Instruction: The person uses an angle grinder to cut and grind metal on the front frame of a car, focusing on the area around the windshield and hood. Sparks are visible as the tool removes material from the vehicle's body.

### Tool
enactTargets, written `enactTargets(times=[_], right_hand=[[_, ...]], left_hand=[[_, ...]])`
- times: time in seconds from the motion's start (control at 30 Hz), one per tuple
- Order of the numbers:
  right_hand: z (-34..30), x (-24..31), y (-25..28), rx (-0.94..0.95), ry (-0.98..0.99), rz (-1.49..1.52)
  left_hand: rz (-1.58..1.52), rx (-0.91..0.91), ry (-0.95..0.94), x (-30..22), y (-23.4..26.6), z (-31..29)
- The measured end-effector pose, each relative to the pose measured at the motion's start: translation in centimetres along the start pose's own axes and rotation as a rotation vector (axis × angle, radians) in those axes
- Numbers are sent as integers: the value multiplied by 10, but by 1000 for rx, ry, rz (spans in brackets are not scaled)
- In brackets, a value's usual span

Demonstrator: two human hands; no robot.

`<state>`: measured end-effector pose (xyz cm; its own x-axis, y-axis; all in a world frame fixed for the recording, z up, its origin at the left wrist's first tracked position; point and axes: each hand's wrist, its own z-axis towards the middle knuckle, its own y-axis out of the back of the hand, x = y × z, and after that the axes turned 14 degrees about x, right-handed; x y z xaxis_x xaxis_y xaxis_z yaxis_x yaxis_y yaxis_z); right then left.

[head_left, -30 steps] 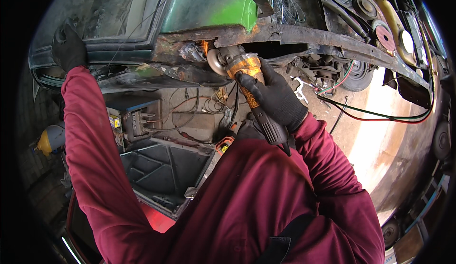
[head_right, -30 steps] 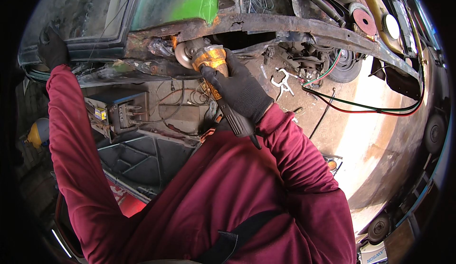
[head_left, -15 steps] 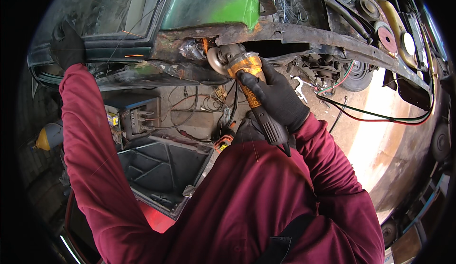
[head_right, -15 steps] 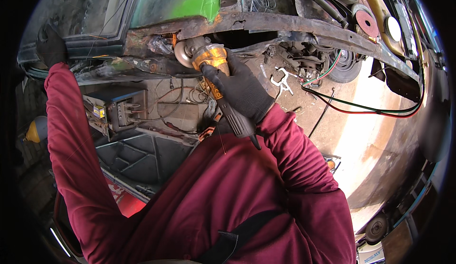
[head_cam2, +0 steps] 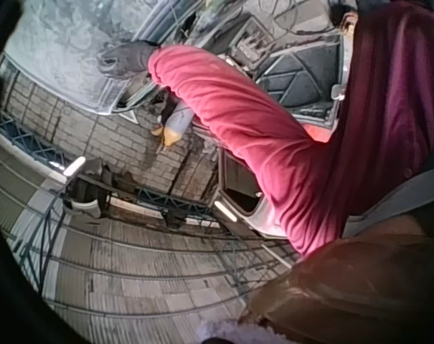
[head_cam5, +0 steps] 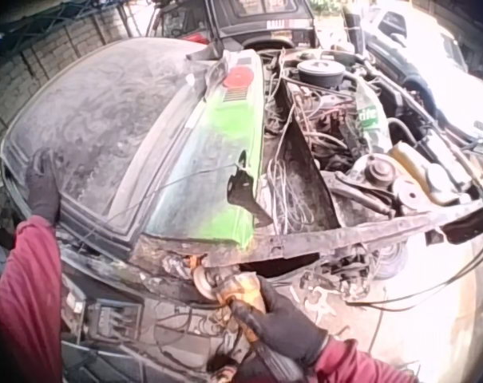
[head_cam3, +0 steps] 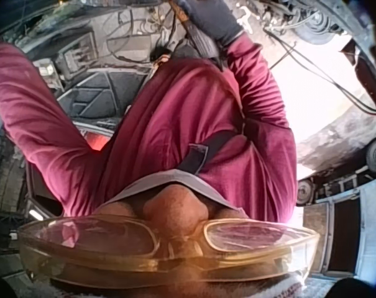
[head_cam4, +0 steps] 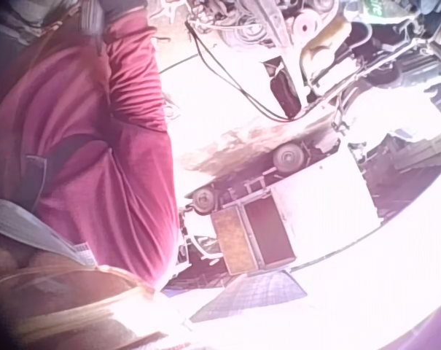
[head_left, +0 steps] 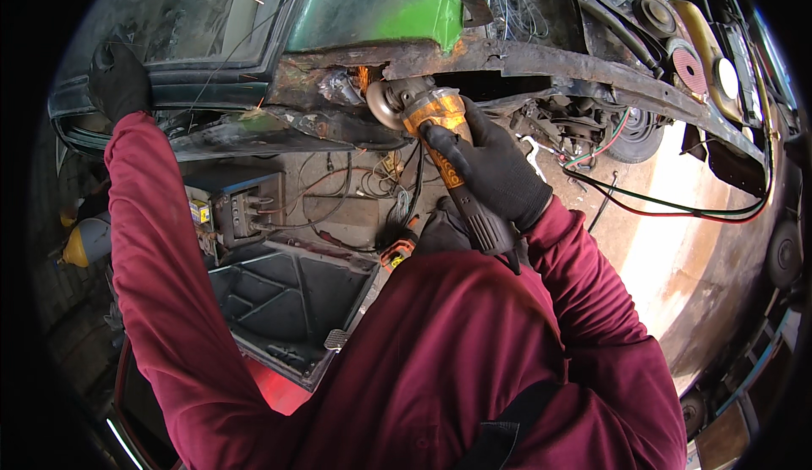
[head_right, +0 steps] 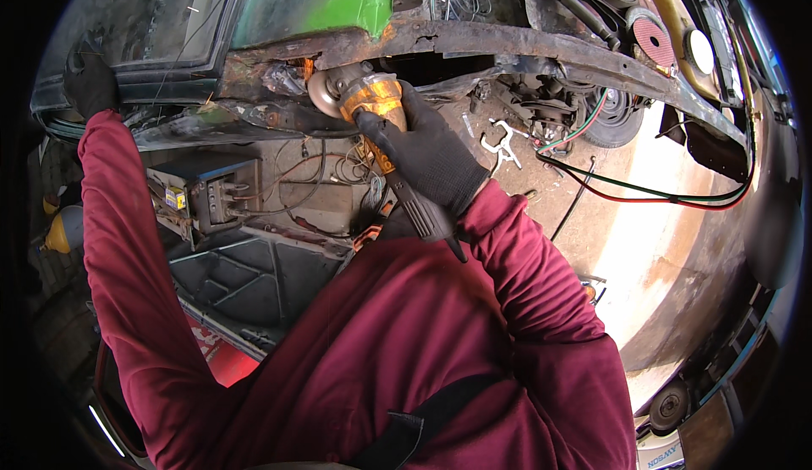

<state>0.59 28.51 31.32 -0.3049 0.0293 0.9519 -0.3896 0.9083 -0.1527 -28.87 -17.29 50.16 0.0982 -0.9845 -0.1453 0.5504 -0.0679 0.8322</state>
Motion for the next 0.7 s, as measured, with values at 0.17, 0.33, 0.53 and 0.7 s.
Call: enactTargets(times=[0.17, 0.33, 0.53, 0.7], right_hand=[[1, 1, 3, -26, -39, -34], [2, 2, 0, -53, 14, -9], [0, -2, 0, -63, 12, -20], [-1, -3, 1, -71, -2, -39]], left_hand=[[-57, -46, -50, -4, -1, -5], [-80, -42, -11, -15, 4, -11], [-24, -77, -41, -16, 3, -11], [-61, -48, -27, -12, 1, -9]])
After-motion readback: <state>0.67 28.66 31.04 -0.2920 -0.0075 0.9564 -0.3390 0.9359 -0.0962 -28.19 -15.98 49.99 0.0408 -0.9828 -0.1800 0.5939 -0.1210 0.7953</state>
